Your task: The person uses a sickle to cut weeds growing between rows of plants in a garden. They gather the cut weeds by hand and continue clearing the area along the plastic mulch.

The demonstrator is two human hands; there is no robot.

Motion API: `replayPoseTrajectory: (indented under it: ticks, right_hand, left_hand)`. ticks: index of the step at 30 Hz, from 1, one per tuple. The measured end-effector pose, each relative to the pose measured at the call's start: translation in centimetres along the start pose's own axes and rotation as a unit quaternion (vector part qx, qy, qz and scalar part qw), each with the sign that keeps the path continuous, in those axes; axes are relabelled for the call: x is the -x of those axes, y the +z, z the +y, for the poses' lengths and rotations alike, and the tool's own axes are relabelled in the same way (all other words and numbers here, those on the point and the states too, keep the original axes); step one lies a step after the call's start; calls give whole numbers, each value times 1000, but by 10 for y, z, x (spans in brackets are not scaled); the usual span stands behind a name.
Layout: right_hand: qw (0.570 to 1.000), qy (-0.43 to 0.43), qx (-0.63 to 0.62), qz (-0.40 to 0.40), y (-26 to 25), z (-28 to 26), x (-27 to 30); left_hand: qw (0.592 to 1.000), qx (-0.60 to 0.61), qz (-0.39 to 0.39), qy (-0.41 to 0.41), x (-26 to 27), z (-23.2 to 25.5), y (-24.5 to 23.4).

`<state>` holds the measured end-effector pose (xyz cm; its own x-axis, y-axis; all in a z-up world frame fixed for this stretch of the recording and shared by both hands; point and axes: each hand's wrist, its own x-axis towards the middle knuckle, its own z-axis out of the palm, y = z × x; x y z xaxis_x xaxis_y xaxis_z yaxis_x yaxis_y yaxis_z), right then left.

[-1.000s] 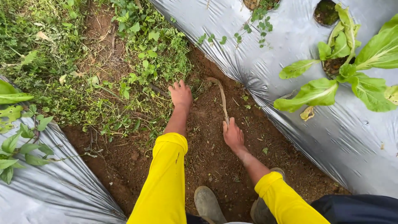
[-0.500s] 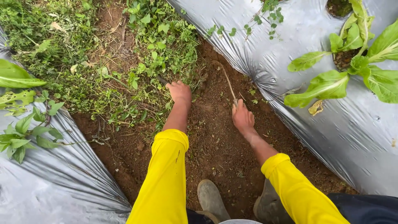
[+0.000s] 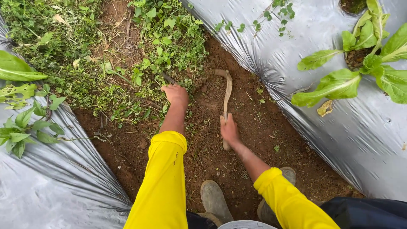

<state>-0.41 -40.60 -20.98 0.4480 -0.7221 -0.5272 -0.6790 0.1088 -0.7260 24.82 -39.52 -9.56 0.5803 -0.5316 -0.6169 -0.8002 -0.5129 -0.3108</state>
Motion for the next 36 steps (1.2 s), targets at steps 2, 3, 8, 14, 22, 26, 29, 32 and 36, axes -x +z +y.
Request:
replayPoseTrajectory:
  ticks: [2,3,8,14,22,26,29,32,36]
  right_hand:
    - [1000,5,7,13,-3,1,13]
    - [1000,10,13,25,-3,3,21]
    - [990,-87,68,93,1,-27,-60]
    - [1000,-7,-2,24,27,-39,-6]
    - [999,-21,10,42,31,1,-18]
    - [994,-64,35,84,27,-13,-63]
    - [998,-29,0,48,36,-7,-15]
    - [998,17,-65,14,35,-2,52]
    - [996,-15,-59,63,23,-7,89]
  left_hand:
    - [1000,-13,-28,-4,3,2,-3]
    - [998,-27,-57,-9,6,3,-3]
    - [995,-33,-90,-37,3,-2,8]
    - [984,-47,-165,-56,9,-18,5]
    - [964,-98,-236,-72,19,-29,12]
    - [967,-100,-223,-75,31,-33,5]
    - [983,-84,-150,-60,20,-28,17]
    - [994,-70,-71,-34,34,-23,13]
    - [998,-49,40,2,16,-5,20]
